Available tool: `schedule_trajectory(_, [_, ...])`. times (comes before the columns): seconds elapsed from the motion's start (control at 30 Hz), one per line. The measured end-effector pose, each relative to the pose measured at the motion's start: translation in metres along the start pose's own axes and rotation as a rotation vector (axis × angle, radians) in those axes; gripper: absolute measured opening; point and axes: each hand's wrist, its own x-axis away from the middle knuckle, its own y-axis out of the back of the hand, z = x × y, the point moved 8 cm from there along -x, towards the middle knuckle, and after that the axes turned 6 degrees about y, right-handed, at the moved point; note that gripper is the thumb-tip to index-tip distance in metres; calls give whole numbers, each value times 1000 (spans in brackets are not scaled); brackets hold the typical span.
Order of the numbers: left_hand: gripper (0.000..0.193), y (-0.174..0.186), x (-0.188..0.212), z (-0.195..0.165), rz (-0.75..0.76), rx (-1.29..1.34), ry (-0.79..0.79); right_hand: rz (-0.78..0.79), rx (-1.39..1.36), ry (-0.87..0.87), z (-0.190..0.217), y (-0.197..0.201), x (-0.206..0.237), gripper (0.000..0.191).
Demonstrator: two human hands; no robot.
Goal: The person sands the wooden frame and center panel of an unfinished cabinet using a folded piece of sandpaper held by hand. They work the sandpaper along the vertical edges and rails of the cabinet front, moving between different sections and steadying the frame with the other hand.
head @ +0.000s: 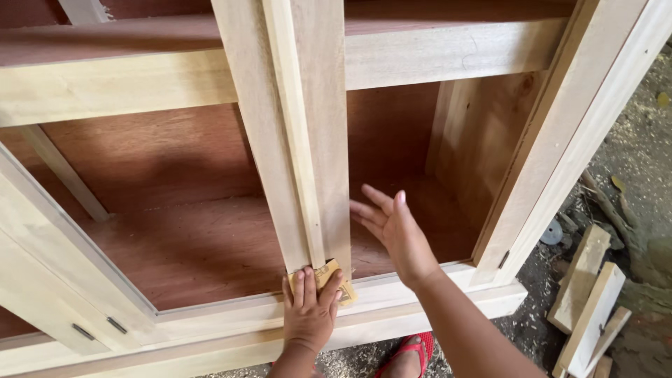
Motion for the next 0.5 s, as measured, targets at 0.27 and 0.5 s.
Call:
schedule_trajectory(0.27, [57,134,-194,18,-304,36,178,-184,39,-119,-3,25,6,77])
schedule_trajectory(0.5, [74,276,-386,28,-15,-90,379,-220,16,-104,22,17,-1,75])
